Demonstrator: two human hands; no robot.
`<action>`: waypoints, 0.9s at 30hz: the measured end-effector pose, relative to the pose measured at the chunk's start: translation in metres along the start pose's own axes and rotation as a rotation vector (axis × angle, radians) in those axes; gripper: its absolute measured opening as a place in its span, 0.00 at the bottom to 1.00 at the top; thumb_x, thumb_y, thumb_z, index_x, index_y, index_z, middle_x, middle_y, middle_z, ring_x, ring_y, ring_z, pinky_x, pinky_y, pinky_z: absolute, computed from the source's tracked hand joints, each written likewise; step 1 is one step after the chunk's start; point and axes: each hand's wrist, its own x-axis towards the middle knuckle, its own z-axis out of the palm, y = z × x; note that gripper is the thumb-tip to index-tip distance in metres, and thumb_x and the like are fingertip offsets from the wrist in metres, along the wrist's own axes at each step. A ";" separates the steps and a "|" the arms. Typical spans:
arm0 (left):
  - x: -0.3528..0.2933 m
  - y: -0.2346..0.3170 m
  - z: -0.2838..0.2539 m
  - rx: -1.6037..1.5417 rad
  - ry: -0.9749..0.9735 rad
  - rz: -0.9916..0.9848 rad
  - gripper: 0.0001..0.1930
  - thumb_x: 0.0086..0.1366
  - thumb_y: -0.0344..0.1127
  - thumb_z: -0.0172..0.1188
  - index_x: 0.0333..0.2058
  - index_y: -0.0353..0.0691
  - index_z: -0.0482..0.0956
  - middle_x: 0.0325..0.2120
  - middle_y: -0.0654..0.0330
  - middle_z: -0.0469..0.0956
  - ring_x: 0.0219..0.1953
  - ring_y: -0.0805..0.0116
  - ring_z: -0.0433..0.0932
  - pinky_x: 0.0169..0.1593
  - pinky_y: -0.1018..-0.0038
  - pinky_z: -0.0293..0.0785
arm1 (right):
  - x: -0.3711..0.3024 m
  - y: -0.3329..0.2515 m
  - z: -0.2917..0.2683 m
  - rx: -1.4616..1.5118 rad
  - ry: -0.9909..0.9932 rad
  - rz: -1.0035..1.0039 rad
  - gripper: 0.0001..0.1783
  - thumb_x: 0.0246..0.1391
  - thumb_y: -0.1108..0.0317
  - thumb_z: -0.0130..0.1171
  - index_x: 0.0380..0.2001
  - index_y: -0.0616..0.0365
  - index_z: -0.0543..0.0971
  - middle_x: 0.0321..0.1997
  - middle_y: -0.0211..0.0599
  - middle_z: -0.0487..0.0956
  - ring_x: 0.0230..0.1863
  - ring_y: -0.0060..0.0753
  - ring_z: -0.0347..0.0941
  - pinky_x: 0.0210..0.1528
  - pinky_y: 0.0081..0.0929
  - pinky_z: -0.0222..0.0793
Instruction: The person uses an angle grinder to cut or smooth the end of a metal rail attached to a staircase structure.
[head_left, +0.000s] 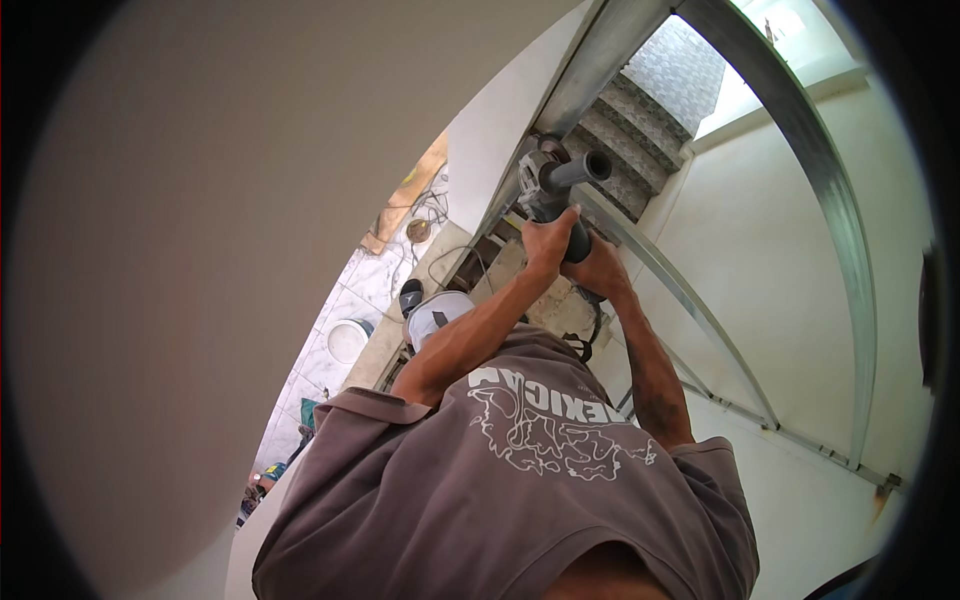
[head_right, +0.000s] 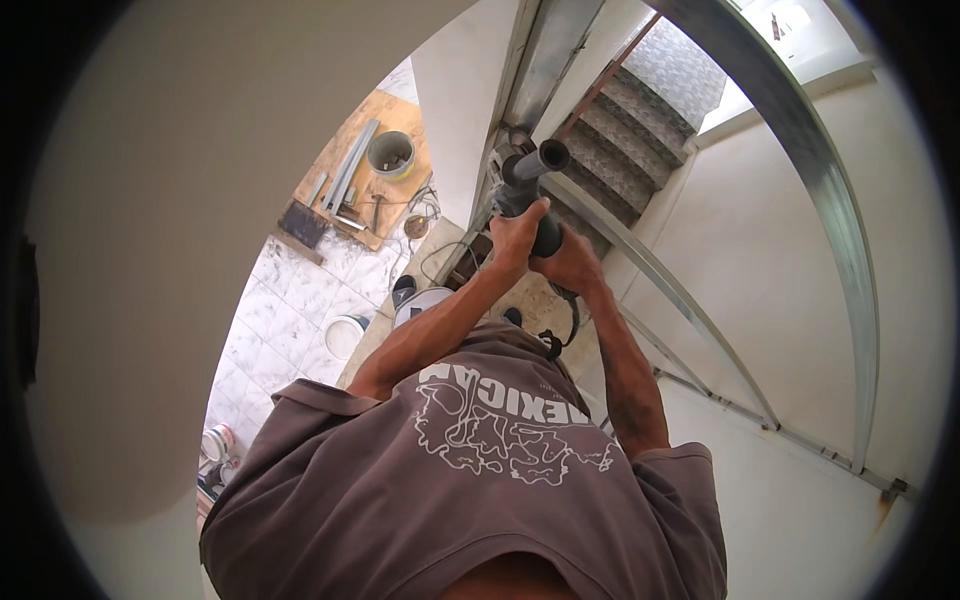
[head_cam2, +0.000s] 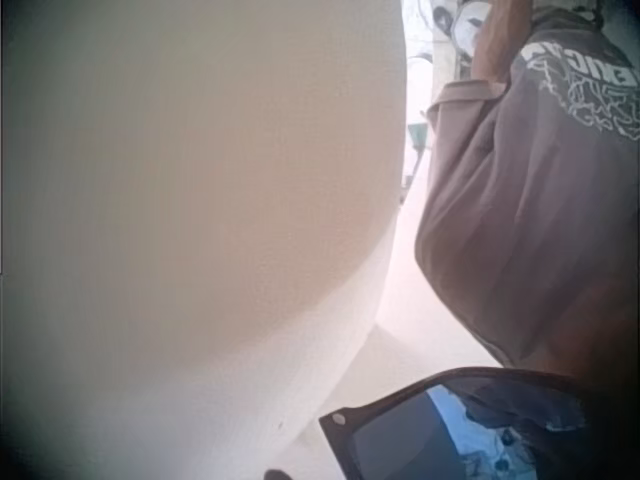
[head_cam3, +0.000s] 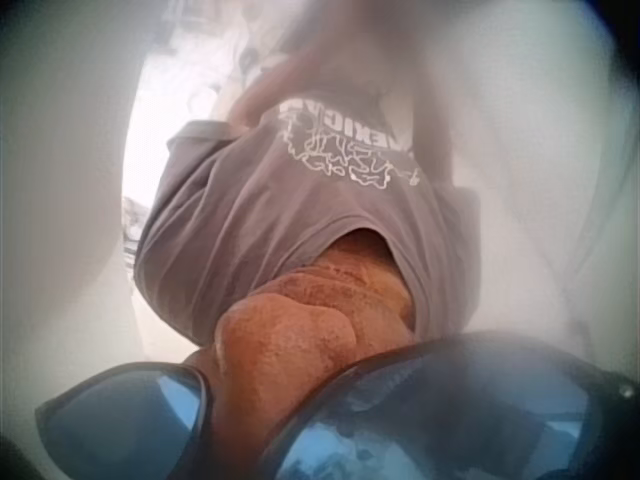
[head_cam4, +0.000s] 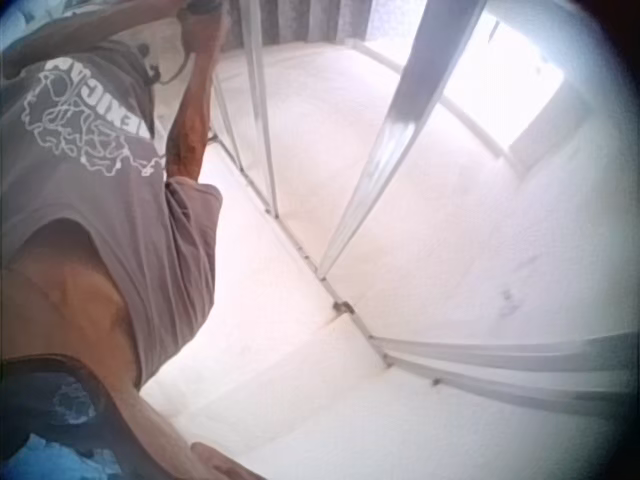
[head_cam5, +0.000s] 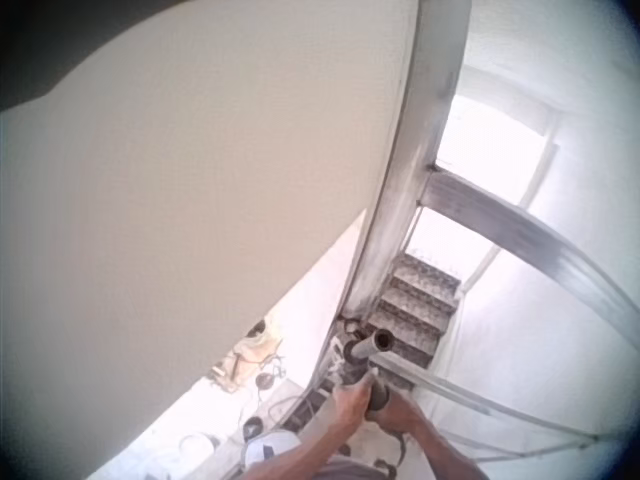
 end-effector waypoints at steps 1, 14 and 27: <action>-0.001 -0.002 -0.001 -0.017 0.002 0.018 0.17 0.53 0.39 0.73 0.37 0.34 0.83 0.31 0.62 0.81 0.31 0.72 0.79 0.38 0.71 0.75 | -0.003 -0.002 0.000 0.007 -0.003 -0.006 0.37 0.35 0.52 0.73 0.47 0.64 0.78 0.43 0.55 0.83 0.49 0.54 0.81 0.49 0.41 0.74; 0.007 -0.007 -0.012 0.045 -0.017 0.058 0.18 0.53 0.39 0.73 0.37 0.31 0.83 0.33 0.60 0.82 0.32 0.71 0.79 0.40 0.72 0.75 | 0.000 0.007 0.018 0.101 0.014 -0.046 0.37 0.34 0.51 0.75 0.47 0.64 0.77 0.42 0.53 0.83 0.49 0.53 0.81 0.48 0.41 0.75; 0.017 -0.013 -0.012 0.020 0.007 0.073 0.21 0.50 0.41 0.74 0.38 0.32 0.84 0.35 0.56 0.84 0.37 0.66 0.83 0.44 0.68 0.76 | 0.009 0.016 0.022 0.035 0.065 -0.097 0.36 0.35 0.50 0.74 0.45 0.63 0.77 0.41 0.55 0.83 0.47 0.56 0.81 0.46 0.44 0.74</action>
